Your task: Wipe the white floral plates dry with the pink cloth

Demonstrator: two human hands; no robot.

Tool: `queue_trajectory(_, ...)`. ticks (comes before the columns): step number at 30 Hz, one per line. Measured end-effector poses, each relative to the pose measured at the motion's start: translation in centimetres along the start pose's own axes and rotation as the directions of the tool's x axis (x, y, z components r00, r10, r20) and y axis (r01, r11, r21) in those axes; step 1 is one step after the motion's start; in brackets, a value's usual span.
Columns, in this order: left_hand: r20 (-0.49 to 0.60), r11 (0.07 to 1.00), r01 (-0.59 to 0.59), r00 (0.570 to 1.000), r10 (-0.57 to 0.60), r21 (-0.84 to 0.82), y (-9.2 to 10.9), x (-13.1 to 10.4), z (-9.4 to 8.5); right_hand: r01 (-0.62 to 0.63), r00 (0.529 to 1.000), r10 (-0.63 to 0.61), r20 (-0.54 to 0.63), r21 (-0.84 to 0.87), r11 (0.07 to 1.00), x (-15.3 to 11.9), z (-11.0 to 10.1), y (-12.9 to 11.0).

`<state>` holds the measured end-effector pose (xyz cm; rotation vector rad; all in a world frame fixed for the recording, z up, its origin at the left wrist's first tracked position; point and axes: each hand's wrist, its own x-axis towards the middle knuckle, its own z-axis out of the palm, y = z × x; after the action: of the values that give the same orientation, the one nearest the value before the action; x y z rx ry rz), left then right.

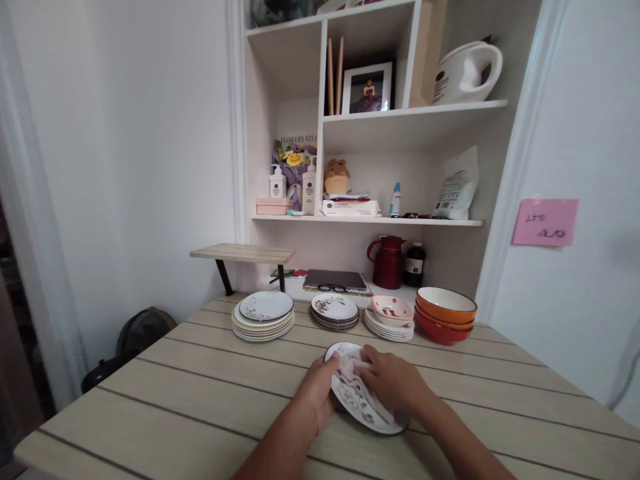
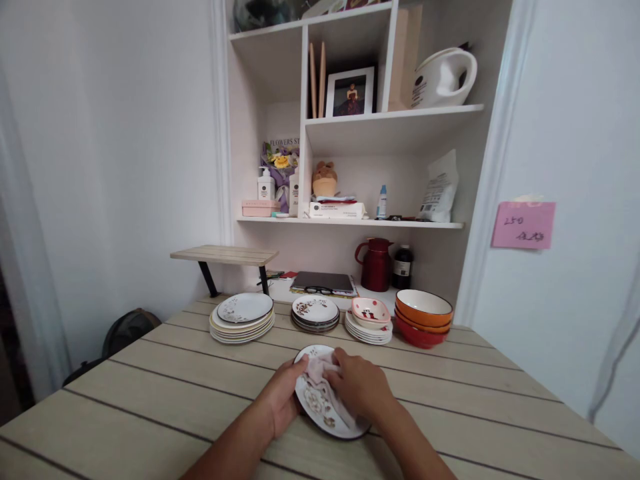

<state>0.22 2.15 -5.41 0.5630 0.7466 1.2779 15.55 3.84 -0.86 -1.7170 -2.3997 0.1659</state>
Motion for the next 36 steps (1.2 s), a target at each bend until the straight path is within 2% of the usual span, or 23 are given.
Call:
queue_trajectory(2, 0.006, 1.000, 0.005, 1.000, -0.005, -0.003, 0.0, 0.0, 0.0, 0.005, 0.999, -0.003, 0.050, -0.042, 0.999, -0.3, -0.6, 0.7)
queue_trajectory(5, 0.020, 1.000, 0.010, 1.000, -0.010, 0.004, -0.1, 0.1, -0.1, 0.110, 0.986, -0.106, 0.128, -0.022, 0.994, -0.9, -1.3, 1.3)
queue_trajectory(7, 0.019, 1.000, 0.007, 1.000, -0.007, 0.006, -0.1, 0.1, -0.1, 0.187, 0.972, -0.190, 0.140, 0.034, 0.982, -1.0, -1.4, 1.1)
queue_trajectory(9, 0.022, 1.000, 0.001, 1.000, -0.001, 0.000, -0.2, 0.1, -0.2, 0.208, 0.970, -0.216, 0.110, 0.081, 0.975, -1.0, -1.0, 0.4)
queue_trajectory(14, 0.012, 1.000, 0.003, 1.000, -0.003, -0.006, -0.3, 0.5, -0.3, 0.116, 0.992, -0.110, -0.059, 0.103, 0.988, -0.2, 0.5, -1.5)
queue_trajectory(18, 0.004, 1.000, 0.004, 1.000, -0.004, -0.005, -0.3, 0.5, -0.3, 0.056, 0.997, -0.053, -0.064, 0.039, 0.998, 0.1, 0.7, -0.9)
queue_trajectory(23, 0.012, 1.000, 0.014, 1.000, -0.014, 0.007, -0.2, 0.1, -0.3, -0.020, 0.998, 0.022, 0.053, -0.044, 0.999, -0.1, -0.7, 1.1)
queue_trajectory(25, 0.020, 1.000, 0.012, 1.000, -0.012, 0.013, -0.2, 0.0, -0.3, 0.033, 0.993, -0.030, 0.118, -0.024, 0.999, -0.5, -1.3, 1.5)
queue_trajectory(27, 0.026, 1.000, 0.001, 1.000, -0.001, 0.015, -0.1, 0.0, -0.2, 0.131, 0.980, -0.134, 0.148, 0.032, 0.991, -0.9, -1.6, 1.4)
queue_trajectory(30, 0.021, 1.000, -0.008, 1.000, 0.007, 0.023, 0.0, 0.0, 0.0, 0.214, 0.966, -0.230, 0.116, 0.135, 0.967, -0.9, -1.3, 0.5)
queue_trajectory(33, 0.003, 0.999, 0.001, 1.000, -0.001, 0.036, 0.1, -0.1, 0.2, 0.176, 0.983, -0.182, 0.023, 0.169, 0.970, -0.4, -0.3, -0.5)
queue_trajectory(36, 0.002, 0.999, 0.004, 1.000, -0.004, 0.035, 0.1, -0.1, 0.3, 0.119, 0.992, -0.114, -0.046, 0.128, 0.985, 0.1, 0.5, -0.7)
